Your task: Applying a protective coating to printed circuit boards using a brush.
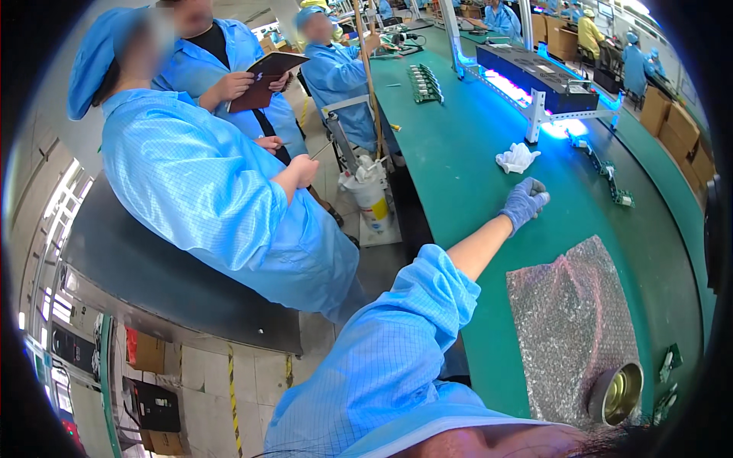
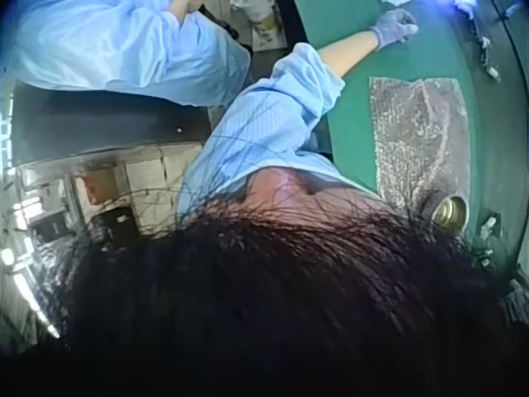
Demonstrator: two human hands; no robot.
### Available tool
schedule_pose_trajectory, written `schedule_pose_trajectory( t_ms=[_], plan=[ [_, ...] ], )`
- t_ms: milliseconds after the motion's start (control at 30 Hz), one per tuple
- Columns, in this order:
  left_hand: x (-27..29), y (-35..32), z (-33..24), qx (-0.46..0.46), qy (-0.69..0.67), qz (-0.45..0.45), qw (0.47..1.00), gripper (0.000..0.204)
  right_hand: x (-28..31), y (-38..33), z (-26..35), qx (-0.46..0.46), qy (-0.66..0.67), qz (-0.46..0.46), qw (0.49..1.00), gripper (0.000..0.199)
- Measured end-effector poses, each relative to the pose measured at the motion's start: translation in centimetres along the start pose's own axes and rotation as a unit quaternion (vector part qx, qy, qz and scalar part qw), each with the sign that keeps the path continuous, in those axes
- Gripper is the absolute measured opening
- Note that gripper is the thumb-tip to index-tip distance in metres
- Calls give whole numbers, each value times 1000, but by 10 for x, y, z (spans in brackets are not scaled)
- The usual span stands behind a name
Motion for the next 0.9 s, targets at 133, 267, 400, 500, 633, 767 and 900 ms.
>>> schedule_pose_trajectory(
  t_ms=[133,267,400,500,633,767,900],
  plan=[
    [-4,-2,-3,-8,44,2,999,22,4,1,3,-4,7,7,1000,25],
    [-5,-2,-2,-11,50,1,999,21,7,4,3,-11,14,15,1000,25],
    [-5,0,1,-16,65,3,998,21,8,4,7,-14,20,23,999,25],
    [-4,4,4,-31,83,-3,996,20,6,4,10,-17,26,31,999,25],
    [-3,5,7,-45,117,-13,992,18,3,3,15,-20,31,41,998,25],
    [3,3,8,-21,114,-27,993,20,3,5,10,-33,40,50,997,26],
    [-13,5,6,-23,118,-8,993,19,-2,-9,32,-18,37,51,998,26]
  ],
)
Point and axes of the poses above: each hand's wrist, its own y-axis towards the middle knuckle, its own x-axis out of the back of the hand, z = x × y, the point moved 3 cm from there along y, towards the middle knuckle, and after that the axes turned 10 degrees about x, right-handed, at the moved point
